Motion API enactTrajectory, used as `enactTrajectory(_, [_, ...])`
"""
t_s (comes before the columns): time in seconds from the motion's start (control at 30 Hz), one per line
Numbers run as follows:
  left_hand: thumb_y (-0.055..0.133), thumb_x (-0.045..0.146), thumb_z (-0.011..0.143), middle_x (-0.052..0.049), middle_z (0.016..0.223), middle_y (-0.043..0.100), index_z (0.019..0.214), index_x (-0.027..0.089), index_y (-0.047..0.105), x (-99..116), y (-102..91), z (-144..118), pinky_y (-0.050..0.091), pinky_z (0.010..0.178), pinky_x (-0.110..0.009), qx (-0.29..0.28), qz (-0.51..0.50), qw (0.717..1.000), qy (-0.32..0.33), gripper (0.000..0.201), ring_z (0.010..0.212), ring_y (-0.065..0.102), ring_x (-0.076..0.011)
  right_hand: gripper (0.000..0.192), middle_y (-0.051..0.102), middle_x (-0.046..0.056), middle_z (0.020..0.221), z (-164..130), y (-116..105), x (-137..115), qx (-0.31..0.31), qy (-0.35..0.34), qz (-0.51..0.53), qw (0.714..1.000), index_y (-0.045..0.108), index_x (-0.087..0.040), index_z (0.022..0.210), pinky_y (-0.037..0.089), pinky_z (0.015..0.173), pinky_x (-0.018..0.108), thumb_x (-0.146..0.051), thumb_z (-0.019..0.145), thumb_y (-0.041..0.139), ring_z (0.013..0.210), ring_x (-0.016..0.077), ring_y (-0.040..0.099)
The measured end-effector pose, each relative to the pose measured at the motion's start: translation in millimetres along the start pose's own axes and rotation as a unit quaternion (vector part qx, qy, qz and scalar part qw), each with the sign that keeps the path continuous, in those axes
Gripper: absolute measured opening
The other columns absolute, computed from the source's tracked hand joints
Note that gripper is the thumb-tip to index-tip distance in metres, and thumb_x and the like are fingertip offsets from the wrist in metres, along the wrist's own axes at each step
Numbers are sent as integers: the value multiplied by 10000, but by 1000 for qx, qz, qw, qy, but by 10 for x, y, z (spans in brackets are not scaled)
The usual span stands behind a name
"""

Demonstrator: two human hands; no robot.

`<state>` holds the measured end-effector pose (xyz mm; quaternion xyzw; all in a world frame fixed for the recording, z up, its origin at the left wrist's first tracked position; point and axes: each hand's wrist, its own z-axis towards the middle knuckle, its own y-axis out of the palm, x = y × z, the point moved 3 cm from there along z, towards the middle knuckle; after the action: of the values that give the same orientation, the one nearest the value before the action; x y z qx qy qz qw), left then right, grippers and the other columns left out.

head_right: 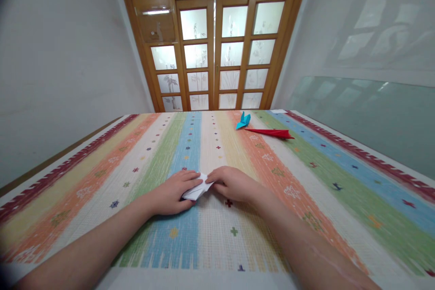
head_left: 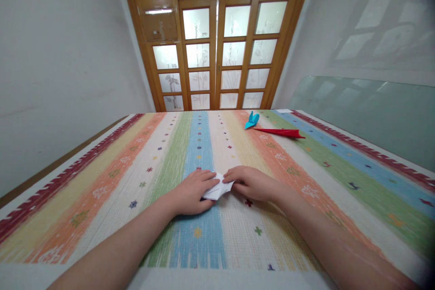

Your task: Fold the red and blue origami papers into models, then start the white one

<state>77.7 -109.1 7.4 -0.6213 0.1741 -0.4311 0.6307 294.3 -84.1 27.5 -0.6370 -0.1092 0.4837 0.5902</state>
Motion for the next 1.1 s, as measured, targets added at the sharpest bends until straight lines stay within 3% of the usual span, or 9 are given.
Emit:
enactTrajectory(0.13, [534,151,853,-90,1377,592,1320,236,606,-5,-44,35,311,1146,-468,34,-59,998,9,480,1314,495,-265,385,758,24,1032,10,-3,2,4,0,25,1000,755,-276,1077,485,880,323,-115,836,502,923,203,677])
enactTrajectory(0.27, [520,214,912,-49,1197,696,1083,248,732,-78,-103,57,416,1057,-406,95,-216,971,-31,274,1172,599,-237,273,716,2,828,32,10,24,24,28,97,995,744,-230,910,474,720,284,-220,915,472,740,179,629])
enactTrajectory(0.4, [688,406,837,-88,902,735,920,155,743,-216,-35,66,521,825,-362,152,-435,877,-134,270,865,672,-242,328,659,20,779,69,112,85,58,72,256,962,688,-189,855,472,671,286,-435,953,494,709,183,598])
enactTrajectory(0.63, [810,408,725,-103,925,718,1029,133,679,-228,122,121,528,722,-293,188,-620,736,-196,430,792,671,-192,423,699,74,869,115,238,25,94,131,408,899,689,-165,925,514,719,332,-570,886,573,780,213,642])
enactTrajectory(0.8, [721,280,722,-53,911,682,1115,163,617,-229,61,122,524,636,-262,216,-666,682,-212,424,723,643,-161,436,688,91,1187,94,179,-205,-28,38,464,884,666,-208,1183,493,939,403,-317,761,684,1064,246,647])
enactTrajectory(0.87, [643,222,687,-14,789,637,1009,161,630,-240,47,118,485,585,-237,207,-667,681,-221,329,618,579,-126,504,645,86,1294,79,181,-262,-58,23,432,900,636,-248,1247,482,978,422,-228,743,650,1134,250,626])
enactTrajectory(0.93, [566,208,657,7,676,573,886,165,626,-248,46,112,432,540,-230,193,-648,701,-229,241,550,512,-118,432,652,74,1278,74,184,-274,-13,25,345,938,647,-263,1200,472,997,431,-179,779,606,1145,241,618])
enactTrajectory(1.03, [488,204,648,3,636,538,788,179,618,-246,46,99,390,546,-249,176,-560,776,-232,192,556,476,-138,294,684,77,1145,62,193,-247,102,36,199,974,621,-245,1120,484,975,430,-176,835,606,1085,234,629])
enactTrajectory(1.1, [457,177,654,-8,701,572,799,183,628,-226,31,93,410,617,-266,170,-470,840,-209,224,642,510,-159,391,649,98,1204,49,202,-221,156,29,125,979,553,-243,1216,477,988,443,-187,838,637,1122,244,608])
